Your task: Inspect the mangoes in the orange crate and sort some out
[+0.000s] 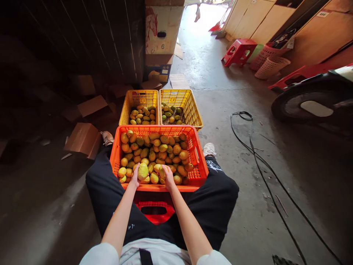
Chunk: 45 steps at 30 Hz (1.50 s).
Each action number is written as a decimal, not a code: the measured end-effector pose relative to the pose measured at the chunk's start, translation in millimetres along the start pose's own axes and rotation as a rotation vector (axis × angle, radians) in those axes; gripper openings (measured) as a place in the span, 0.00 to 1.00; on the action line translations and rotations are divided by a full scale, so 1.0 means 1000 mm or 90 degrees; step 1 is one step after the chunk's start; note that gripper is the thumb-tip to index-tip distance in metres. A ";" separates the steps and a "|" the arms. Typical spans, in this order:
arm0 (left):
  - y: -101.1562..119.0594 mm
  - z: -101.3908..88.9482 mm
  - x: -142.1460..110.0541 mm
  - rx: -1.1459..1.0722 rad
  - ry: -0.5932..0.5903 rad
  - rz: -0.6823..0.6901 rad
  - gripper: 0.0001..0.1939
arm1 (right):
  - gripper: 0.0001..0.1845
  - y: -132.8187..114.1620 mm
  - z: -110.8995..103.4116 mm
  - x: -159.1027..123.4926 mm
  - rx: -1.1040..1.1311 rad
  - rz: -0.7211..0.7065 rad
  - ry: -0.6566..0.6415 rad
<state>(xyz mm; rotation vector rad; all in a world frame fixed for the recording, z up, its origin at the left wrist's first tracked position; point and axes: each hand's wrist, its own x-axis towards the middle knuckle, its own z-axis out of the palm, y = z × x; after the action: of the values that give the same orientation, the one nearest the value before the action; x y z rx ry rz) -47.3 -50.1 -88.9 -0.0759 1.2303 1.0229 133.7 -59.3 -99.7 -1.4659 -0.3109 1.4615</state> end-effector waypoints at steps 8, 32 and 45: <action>-0.003 0.004 -0.008 0.037 -0.046 -0.005 0.19 | 0.27 0.005 0.002 -0.001 -0.011 -0.001 0.006; 0.005 0.005 -0.007 -0.022 -0.017 -0.050 0.22 | 0.27 -0.001 0.000 0.004 0.074 0.055 0.033; -0.005 -0.005 0.000 0.080 -0.041 -0.005 0.16 | 0.24 0.006 0.000 0.005 0.032 0.008 0.053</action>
<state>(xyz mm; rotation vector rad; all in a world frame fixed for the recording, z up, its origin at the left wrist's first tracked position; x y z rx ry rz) -47.9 -55.7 -93.2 0.0492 1.2322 0.9332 132.5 -58.5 -107.7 -1.4857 -0.2139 1.4042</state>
